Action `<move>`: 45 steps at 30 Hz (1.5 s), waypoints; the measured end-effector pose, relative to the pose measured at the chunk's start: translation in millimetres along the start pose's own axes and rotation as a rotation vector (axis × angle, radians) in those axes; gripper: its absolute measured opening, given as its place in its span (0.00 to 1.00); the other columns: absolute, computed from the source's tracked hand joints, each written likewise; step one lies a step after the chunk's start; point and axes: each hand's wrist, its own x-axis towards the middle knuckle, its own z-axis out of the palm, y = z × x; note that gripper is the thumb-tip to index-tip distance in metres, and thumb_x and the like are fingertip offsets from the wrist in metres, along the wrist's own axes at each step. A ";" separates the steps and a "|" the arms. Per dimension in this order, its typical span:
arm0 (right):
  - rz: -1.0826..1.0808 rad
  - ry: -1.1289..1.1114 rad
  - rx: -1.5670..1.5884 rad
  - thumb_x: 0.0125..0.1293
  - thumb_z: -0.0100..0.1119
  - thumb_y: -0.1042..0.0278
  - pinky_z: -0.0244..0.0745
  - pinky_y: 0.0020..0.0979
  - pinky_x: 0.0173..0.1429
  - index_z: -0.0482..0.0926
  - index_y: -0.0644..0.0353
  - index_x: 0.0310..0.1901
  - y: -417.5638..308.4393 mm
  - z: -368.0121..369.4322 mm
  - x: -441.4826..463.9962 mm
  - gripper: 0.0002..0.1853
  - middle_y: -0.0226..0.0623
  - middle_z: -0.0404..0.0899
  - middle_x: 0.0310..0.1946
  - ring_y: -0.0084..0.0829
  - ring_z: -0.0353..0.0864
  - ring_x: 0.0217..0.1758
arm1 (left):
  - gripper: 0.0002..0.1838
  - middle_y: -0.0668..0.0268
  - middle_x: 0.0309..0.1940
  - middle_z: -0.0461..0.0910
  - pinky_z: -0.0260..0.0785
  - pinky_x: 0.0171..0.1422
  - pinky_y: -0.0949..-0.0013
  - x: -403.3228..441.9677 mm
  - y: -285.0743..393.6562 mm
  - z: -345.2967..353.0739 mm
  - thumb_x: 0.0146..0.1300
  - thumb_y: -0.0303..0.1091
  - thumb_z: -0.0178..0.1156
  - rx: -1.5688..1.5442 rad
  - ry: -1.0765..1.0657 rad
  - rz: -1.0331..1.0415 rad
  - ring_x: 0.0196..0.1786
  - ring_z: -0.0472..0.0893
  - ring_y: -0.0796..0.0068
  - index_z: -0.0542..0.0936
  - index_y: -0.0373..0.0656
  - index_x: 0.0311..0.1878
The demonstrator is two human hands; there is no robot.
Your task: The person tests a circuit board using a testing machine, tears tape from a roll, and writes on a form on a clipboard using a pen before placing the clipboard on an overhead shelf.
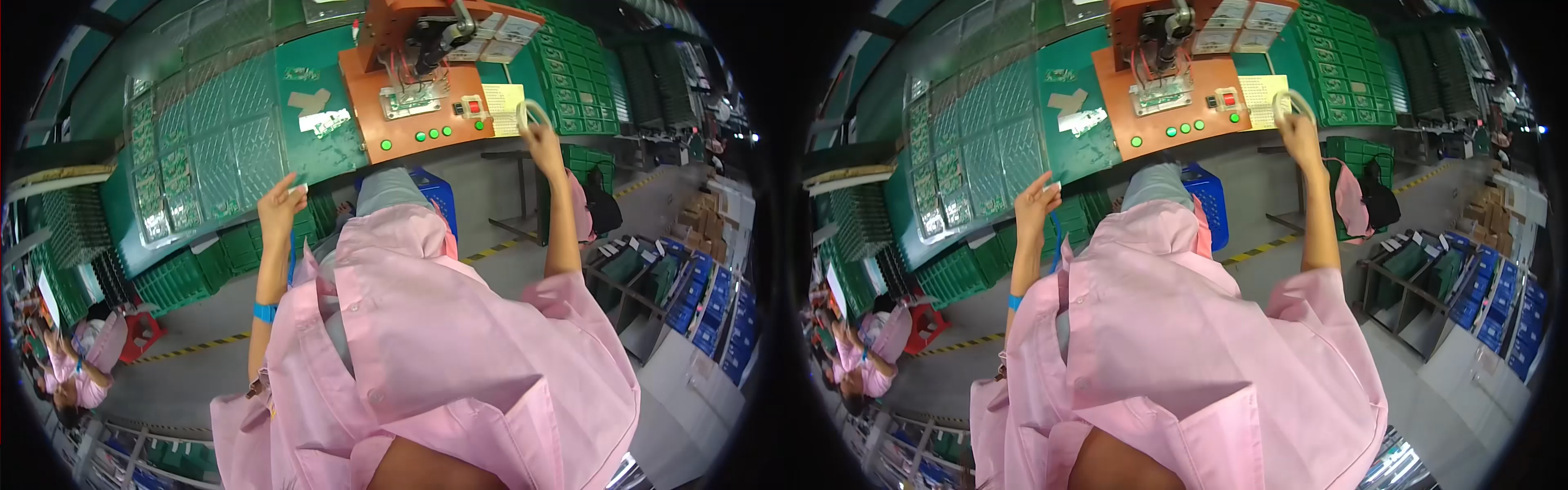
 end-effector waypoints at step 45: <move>-0.707 -0.493 0.520 0.52 0.56 0.74 0.62 0.29 0.54 0.70 0.62 0.50 -258.8 79.9 -57.8 0.21 0.39 0.66 0.48 0.34 0.67 0.49 | 0.07 0.52 0.21 0.77 0.69 0.28 0.59 93.6 -52.8 63.6 0.46 0.32 0.53 0.834 0.360 0.505 0.25 0.77 0.55 0.77 0.39 0.23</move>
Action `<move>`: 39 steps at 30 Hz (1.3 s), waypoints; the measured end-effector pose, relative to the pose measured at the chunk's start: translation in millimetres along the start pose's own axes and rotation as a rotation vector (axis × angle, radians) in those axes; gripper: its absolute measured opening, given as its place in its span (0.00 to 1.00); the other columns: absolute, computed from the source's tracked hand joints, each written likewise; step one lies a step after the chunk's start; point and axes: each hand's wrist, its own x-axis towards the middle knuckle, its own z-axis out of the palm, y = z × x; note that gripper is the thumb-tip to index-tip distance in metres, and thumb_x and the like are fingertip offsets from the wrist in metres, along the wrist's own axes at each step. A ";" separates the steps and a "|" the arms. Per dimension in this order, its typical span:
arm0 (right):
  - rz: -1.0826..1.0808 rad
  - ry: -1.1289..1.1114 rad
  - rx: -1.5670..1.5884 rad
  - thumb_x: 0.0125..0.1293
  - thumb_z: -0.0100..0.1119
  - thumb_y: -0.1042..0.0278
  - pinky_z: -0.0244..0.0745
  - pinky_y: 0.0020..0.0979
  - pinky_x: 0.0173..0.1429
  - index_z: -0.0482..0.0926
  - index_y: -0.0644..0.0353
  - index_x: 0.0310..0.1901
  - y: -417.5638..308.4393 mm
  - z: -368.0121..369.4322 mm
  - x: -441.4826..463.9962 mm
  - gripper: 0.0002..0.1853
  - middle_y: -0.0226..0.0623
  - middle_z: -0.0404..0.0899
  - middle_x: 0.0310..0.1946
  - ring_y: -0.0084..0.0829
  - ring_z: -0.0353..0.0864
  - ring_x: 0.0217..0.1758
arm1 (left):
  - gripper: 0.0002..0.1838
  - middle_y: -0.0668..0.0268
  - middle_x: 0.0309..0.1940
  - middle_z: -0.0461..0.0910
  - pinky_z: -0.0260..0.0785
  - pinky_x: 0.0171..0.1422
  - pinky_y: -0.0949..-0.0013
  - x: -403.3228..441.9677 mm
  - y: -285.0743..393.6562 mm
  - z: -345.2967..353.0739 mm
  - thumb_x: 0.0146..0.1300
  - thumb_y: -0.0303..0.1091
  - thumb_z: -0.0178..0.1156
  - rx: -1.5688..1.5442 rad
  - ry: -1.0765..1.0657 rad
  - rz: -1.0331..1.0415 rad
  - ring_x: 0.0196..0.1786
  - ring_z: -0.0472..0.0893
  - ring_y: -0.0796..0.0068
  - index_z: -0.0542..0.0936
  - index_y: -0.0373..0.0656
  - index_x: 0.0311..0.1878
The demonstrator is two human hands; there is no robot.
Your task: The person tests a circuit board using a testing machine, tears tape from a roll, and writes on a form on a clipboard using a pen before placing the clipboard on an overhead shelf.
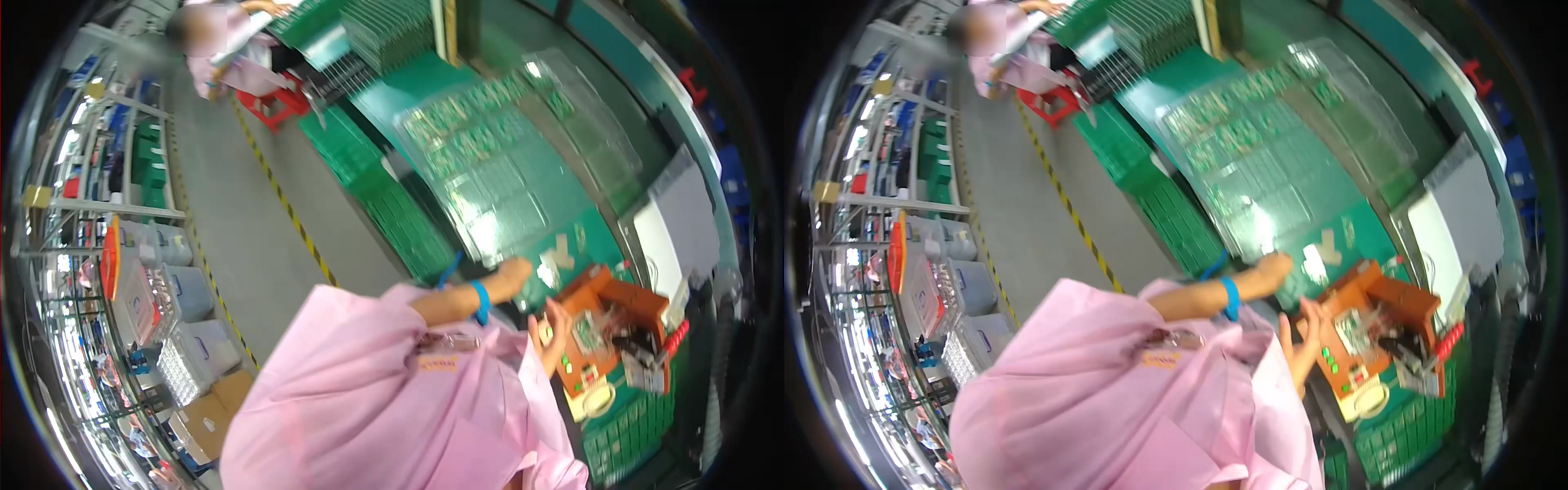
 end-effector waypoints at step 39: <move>0.274 -0.523 0.463 0.60 0.53 0.76 0.67 0.23 0.51 0.74 0.62 0.46 -66.0 121.8 31.0 0.12 0.33 0.77 0.37 0.23 0.74 0.40 | 0.13 0.57 0.32 0.79 0.69 0.38 0.78 -45.2 -292.6 -436.1 0.51 0.23 0.58 -0.735 1.176 -0.359 0.31 0.77 0.74 0.77 0.27 0.41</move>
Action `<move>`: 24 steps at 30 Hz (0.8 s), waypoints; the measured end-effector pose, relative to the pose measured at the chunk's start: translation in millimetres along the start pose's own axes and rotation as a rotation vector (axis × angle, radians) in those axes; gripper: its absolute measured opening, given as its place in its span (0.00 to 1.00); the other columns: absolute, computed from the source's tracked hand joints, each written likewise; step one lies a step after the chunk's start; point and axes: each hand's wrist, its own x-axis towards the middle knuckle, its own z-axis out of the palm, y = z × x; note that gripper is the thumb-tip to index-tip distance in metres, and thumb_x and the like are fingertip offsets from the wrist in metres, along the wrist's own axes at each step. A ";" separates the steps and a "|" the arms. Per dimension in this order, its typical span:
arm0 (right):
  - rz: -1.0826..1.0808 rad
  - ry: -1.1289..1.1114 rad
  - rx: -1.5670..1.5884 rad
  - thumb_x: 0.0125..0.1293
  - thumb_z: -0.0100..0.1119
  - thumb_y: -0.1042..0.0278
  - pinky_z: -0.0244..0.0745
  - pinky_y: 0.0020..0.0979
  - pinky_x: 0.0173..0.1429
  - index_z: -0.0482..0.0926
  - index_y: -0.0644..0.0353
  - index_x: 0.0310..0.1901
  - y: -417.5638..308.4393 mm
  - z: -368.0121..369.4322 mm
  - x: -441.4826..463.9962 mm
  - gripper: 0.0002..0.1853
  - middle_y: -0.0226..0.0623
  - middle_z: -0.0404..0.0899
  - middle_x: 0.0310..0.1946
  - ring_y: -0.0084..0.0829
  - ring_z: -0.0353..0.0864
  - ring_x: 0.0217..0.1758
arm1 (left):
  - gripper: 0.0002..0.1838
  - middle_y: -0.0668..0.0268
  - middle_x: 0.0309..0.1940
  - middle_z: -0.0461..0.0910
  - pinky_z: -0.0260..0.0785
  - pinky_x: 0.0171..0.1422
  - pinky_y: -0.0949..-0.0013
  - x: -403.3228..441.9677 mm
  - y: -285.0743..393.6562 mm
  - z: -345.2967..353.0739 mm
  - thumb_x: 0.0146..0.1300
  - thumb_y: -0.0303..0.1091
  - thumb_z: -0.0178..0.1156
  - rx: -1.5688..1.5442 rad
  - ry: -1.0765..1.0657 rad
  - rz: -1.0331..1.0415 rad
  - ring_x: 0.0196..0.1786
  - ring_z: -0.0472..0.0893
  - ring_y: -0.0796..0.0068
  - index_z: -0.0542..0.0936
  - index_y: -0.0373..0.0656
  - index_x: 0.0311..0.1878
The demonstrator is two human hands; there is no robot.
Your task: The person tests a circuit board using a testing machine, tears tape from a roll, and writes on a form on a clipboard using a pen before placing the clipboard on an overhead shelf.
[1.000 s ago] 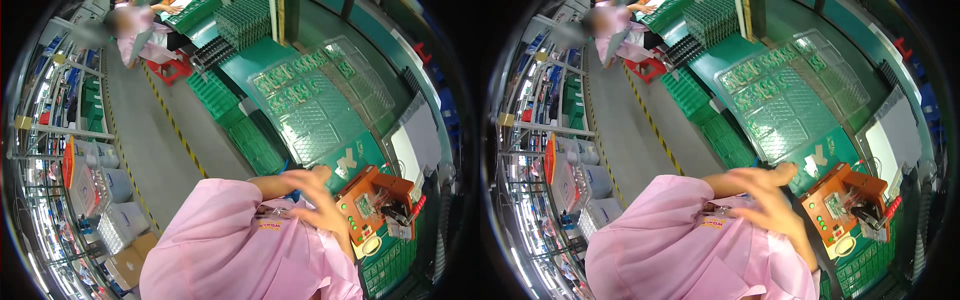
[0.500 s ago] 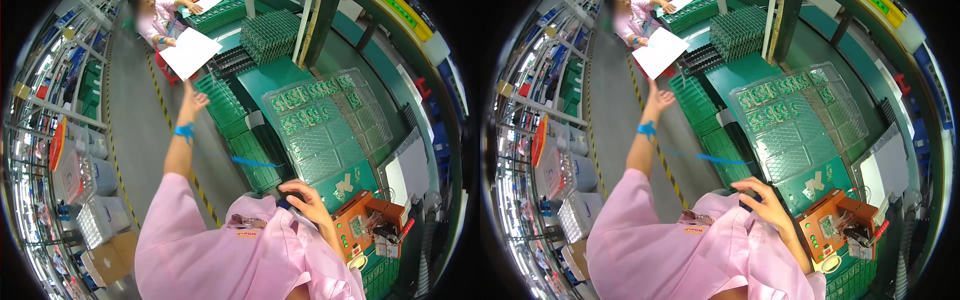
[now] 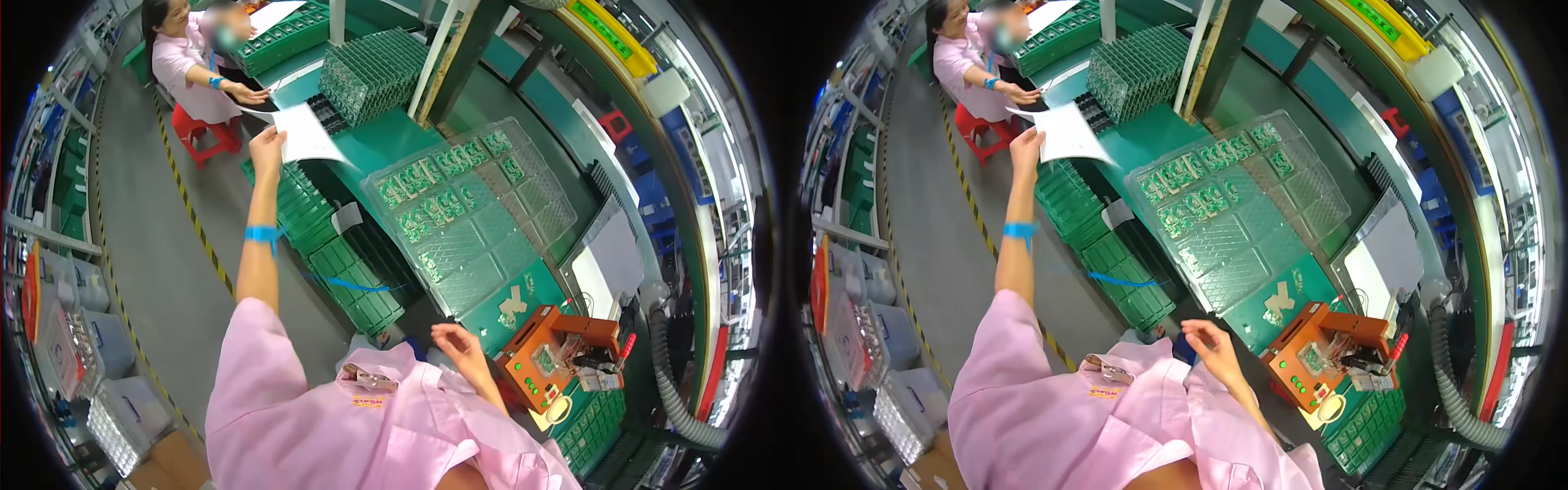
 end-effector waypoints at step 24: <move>-0.697 0.838 -0.496 0.45 0.49 0.85 0.69 0.23 0.31 0.77 0.64 0.39 -128.5 -103.0 -193.2 0.17 0.32 0.80 0.31 0.28 0.76 0.24 | 0.16 0.65 0.32 0.79 0.66 0.48 0.72 -291.7 395.4 208.6 0.60 0.43 0.51 -0.278 -1.276 0.882 0.33 0.75 0.76 0.79 0.38 0.35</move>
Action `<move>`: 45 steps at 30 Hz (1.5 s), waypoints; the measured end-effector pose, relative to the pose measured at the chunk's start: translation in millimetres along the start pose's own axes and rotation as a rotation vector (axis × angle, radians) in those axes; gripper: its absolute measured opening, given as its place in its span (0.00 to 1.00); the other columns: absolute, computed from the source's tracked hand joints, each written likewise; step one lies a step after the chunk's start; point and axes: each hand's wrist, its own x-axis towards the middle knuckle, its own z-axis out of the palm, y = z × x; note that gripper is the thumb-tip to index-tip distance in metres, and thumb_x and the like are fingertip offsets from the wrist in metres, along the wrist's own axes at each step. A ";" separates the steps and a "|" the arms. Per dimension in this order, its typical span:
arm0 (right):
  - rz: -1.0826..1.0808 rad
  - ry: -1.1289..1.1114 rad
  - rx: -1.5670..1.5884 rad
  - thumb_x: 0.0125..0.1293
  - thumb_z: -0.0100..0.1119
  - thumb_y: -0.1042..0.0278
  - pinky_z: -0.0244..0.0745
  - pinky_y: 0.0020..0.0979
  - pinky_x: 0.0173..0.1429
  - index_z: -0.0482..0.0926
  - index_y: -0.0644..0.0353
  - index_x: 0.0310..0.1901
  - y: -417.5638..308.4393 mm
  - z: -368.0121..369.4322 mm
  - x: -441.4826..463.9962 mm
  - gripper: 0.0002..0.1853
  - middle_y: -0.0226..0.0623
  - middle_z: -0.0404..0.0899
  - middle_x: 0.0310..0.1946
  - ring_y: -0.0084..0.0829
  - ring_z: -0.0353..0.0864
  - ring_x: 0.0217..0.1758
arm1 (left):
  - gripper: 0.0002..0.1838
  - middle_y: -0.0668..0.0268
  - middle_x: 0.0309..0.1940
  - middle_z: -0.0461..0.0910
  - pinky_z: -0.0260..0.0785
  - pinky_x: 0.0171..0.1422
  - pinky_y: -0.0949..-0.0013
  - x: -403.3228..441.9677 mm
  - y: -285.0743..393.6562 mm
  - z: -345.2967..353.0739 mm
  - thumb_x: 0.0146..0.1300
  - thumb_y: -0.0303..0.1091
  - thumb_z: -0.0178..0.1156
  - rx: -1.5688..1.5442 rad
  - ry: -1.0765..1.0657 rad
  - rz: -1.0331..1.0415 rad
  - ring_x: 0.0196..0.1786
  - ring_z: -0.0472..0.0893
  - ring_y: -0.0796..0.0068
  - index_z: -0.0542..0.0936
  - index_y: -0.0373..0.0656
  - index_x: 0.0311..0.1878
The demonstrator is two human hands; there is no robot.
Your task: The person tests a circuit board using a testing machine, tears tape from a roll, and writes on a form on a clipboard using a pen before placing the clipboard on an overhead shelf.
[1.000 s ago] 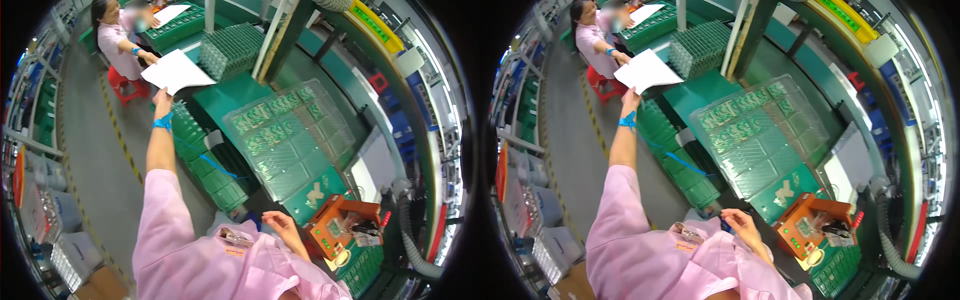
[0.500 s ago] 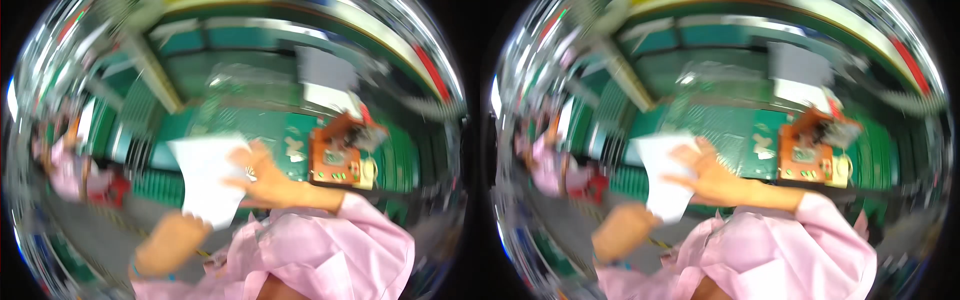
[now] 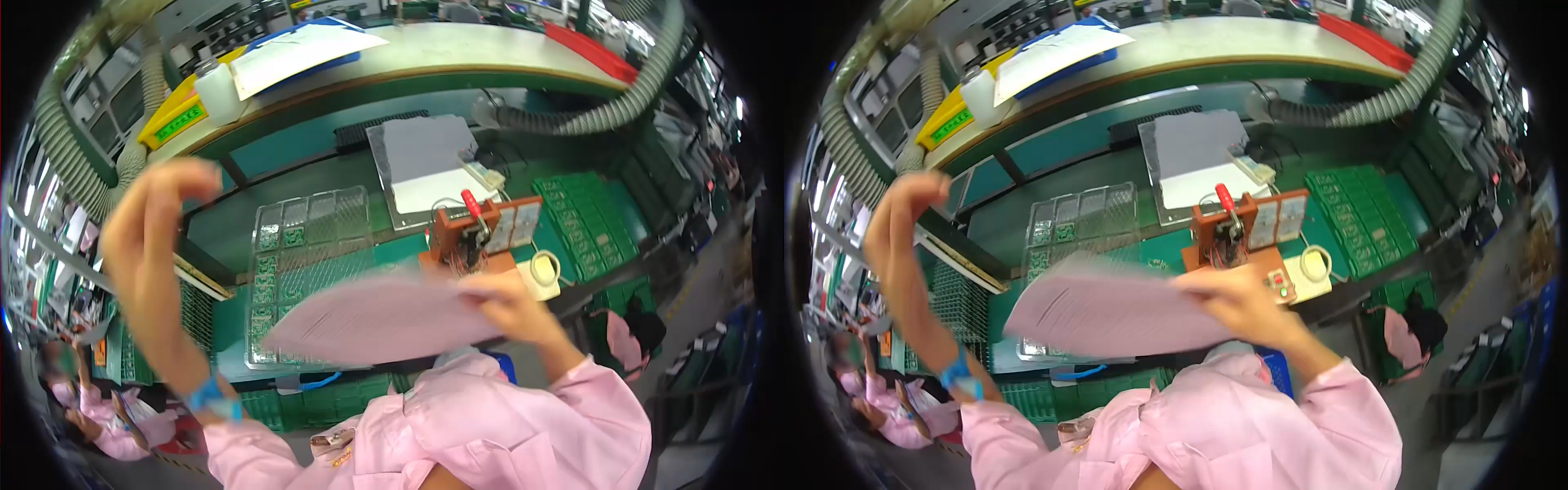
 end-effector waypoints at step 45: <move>0.009 0.070 0.190 0.62 0.52 0.62 0.66 0.28 0.53 0.60 0.66 0.60 44.3 -83.8 174.8 0.27 0.48 0.72 0.48 0.31 0.72 0.49 | 0.27 0.54 0.46 0.75 0.67 0.48 0.74 -196.3 -98.9 92.0 0.46 0.19 0.54 -0.774 0.222 -0.653 0.42 0.76 0.68 0.65 0.31 0.54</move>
